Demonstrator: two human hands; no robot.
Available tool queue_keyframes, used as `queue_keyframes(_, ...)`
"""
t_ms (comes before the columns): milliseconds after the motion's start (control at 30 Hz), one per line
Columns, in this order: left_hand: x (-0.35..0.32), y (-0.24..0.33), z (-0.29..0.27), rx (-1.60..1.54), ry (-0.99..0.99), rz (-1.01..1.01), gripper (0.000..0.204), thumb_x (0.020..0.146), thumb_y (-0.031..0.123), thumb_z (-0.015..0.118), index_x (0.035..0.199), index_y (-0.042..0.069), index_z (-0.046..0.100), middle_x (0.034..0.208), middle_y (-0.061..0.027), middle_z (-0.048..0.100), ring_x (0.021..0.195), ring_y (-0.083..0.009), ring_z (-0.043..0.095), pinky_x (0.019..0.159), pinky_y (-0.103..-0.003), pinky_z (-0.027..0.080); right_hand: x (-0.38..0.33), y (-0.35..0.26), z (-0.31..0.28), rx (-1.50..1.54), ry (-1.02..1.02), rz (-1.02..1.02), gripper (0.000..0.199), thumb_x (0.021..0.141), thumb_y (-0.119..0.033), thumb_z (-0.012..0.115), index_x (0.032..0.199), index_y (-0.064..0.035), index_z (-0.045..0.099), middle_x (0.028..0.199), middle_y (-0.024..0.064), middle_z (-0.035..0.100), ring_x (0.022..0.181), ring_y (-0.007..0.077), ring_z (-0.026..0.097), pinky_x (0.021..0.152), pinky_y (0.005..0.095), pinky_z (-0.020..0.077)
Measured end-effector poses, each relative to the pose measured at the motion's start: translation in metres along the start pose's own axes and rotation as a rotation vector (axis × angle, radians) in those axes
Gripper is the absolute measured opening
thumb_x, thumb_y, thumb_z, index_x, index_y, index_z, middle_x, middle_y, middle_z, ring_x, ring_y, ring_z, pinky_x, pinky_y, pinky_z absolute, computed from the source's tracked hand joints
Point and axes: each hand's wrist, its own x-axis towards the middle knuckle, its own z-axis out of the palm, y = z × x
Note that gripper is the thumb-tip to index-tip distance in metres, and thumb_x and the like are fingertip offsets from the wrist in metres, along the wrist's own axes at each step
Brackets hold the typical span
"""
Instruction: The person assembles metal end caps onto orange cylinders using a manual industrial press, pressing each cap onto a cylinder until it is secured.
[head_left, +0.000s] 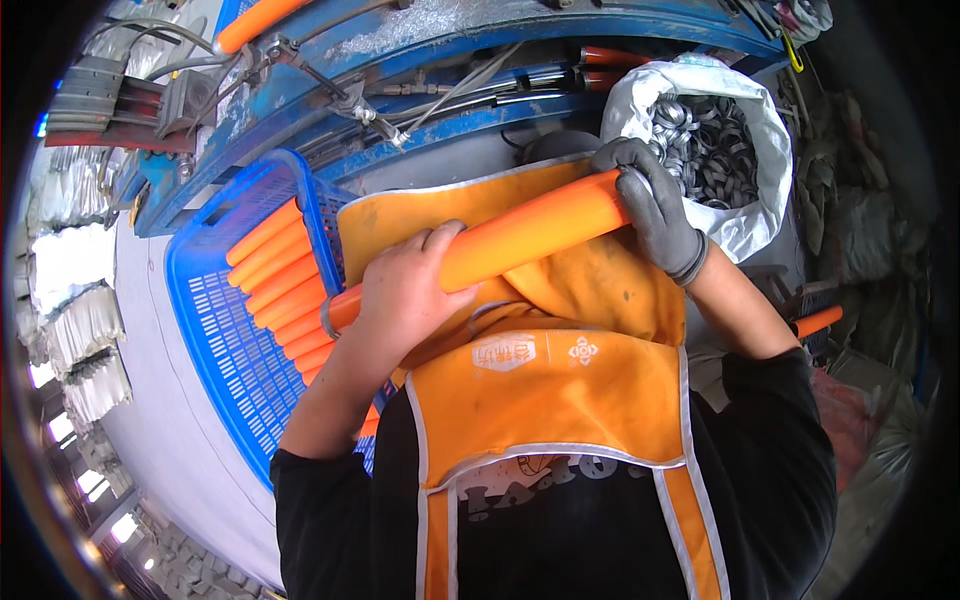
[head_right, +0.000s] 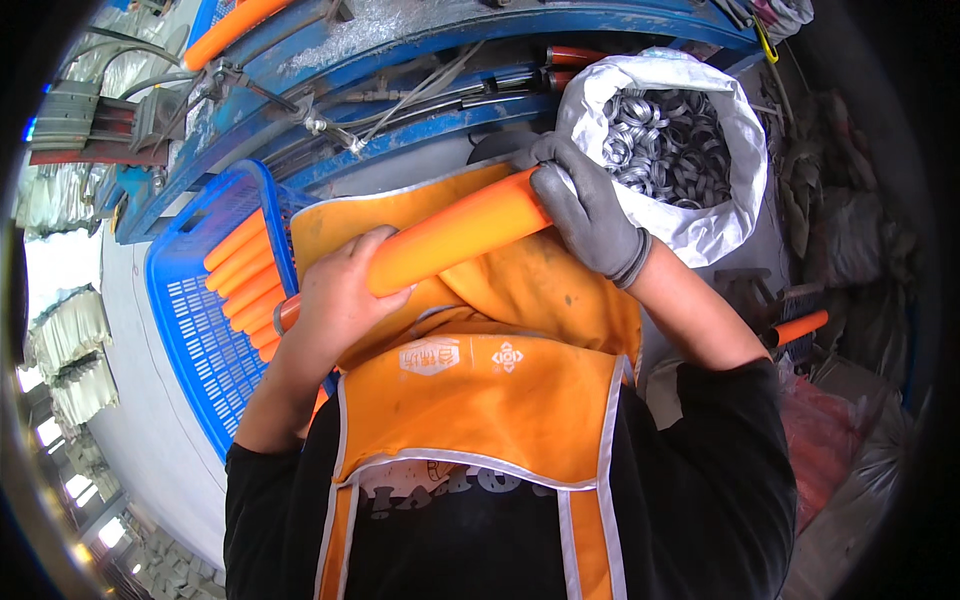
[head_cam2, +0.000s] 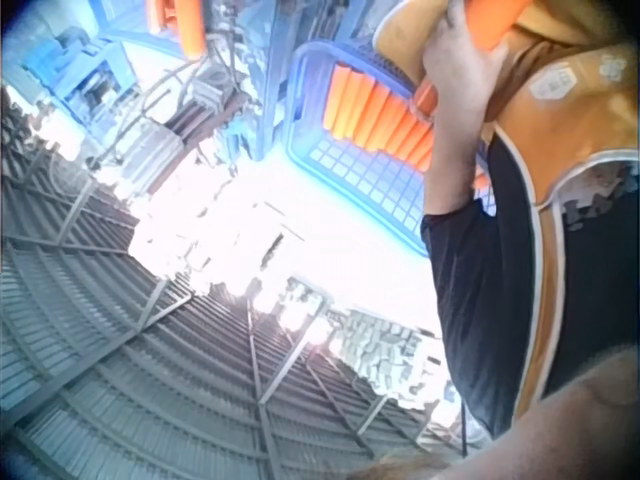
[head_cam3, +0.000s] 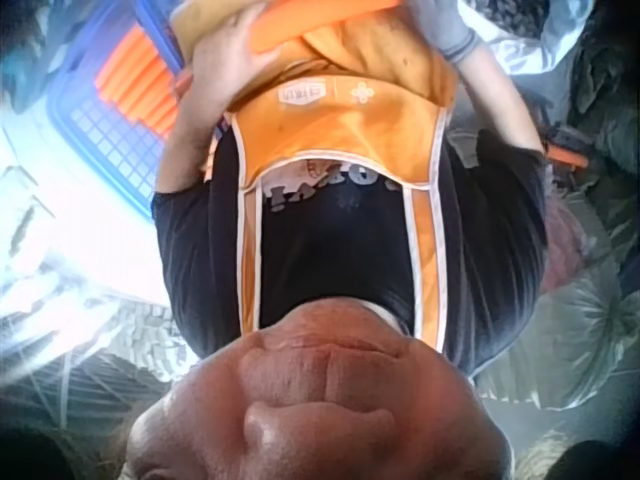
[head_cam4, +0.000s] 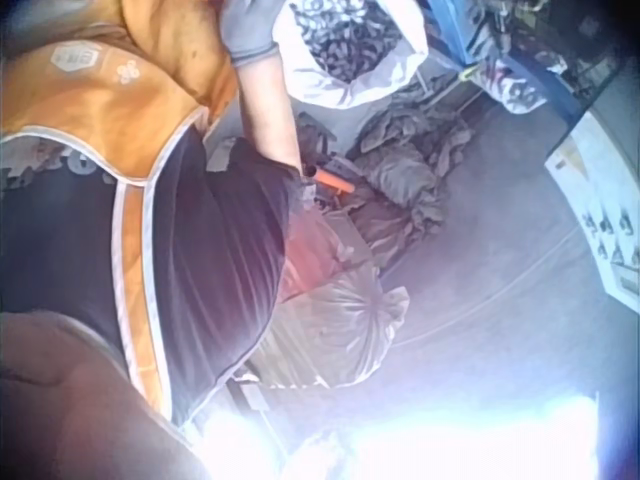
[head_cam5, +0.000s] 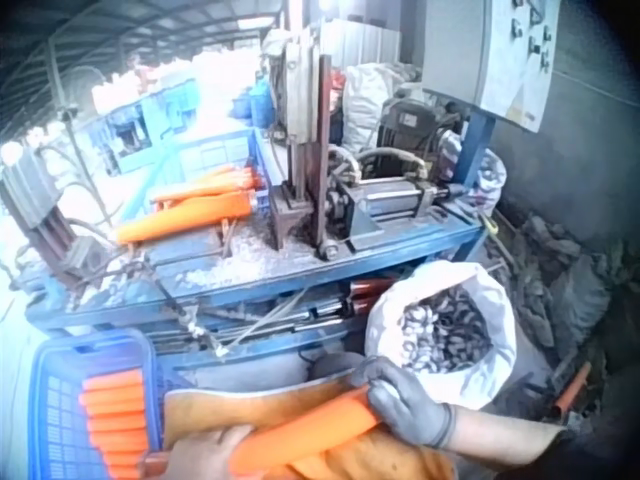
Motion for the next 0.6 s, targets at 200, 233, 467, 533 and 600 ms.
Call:
queue_keyframes(200, 0.006, -0.02, -0.032, 0.101, 0.163, 0.052, 0.061, 0.069, 0.027, 0.084, 0.122, 0.007, 0.059, 0.113, -0.0155, 0.067, 0.103, -0.0352, 0.065, 0.087, -0.042, 0.052, 0.022, 0.008, -0.016, 0.409, 0.044, 0.09, 0.043, 0.104, -0.032, 0.035, 0.132, -0.0022, 0.049, 0.121, 0.0084, 0.062, 0.104, 0.0189, 0.061, 0.093, 0.0315, 0.047)
queue_keyframes(233, 0.009, -0.029, -0.042, 0.118, 0.215, 0.066, 0.061, 0.069, 0.025, 0.084, 0.121, 0.007, 0.059, 0.112, -0.0149, 0.066, 0.103, -0.0347, 0.064, 0.088, -0.042, 0.051, 0.027, 0.014, -0.031, 0.35, 0.066, 0.145, 0.041, 0.104, -0.031, 0.037, 0.13, -0.0024, 0.052, 0.119, 0.0075, 0.063, 0.103, 0.0181, 0.061, 0.091, 0.0308, 0.0474)
queue_keyframes(467, 0.031, -0.059, -0.095, 0.179, 0.425, 0.132, 0.057, 0.071, 0.02, 0.082, 0.122, 0.007, 0.06, 0.107, -0.013, 0.066, 0.1, -0.0336, 0.063, 0.088, -0.042, 0.048, -0.031, 0.242, -0.128, -0.525, 0.253, 0.556, 0.05, 0.094, -0.036, 0.06, 0.123, 0.0036, 0.057, 0.114, 0.0244, 0.064, 0.103, 0.0344, 0.063, 0.09, 0.0402, 0.0479)
queue_keyframes(533, 0.042, -0.06, -0.107, 0.223, 0.458, 0.119, 0.057, 0.071, 0.019, 0.081, 0.122, 0.009, 0.06, 0.106, -0.0117, 0.065, 0.101, -0.0331, 0.061, 0.09, -0.043, 0.046, -0.047, 0.289, -0.133, -0.738, 0.016, 0.895, 0.063, 0.089, -0.037, 0.062, 0.136, 0.0025, 0.046, 0.124, 0.028, 0.061, 0.113, 0.0405, 0.06, 0.096, 0.0424, 0.0466)
queue_keyframes(600, 0.055, -0.063, -0.118, 0.252, 0.485, 0.11, 0.056, 0.071, 0.018, 0.08, 0.123, 0.011, 0.059, 0.105, -0.0104, 0.063, 0.103, -0.0325, 0.059, 0.091, -0.044, 0.044, -0.082, 0.33, -0.134, -0.737, -0.041, 1.041, 0.077, 0.087, -0.031, 0.06, 0.151, -0.0001, 0.028, 0.132, 0.0299, 0.056, 0.12, 0.0424, 0.057, 0.101, 0.0413, 0.0452)
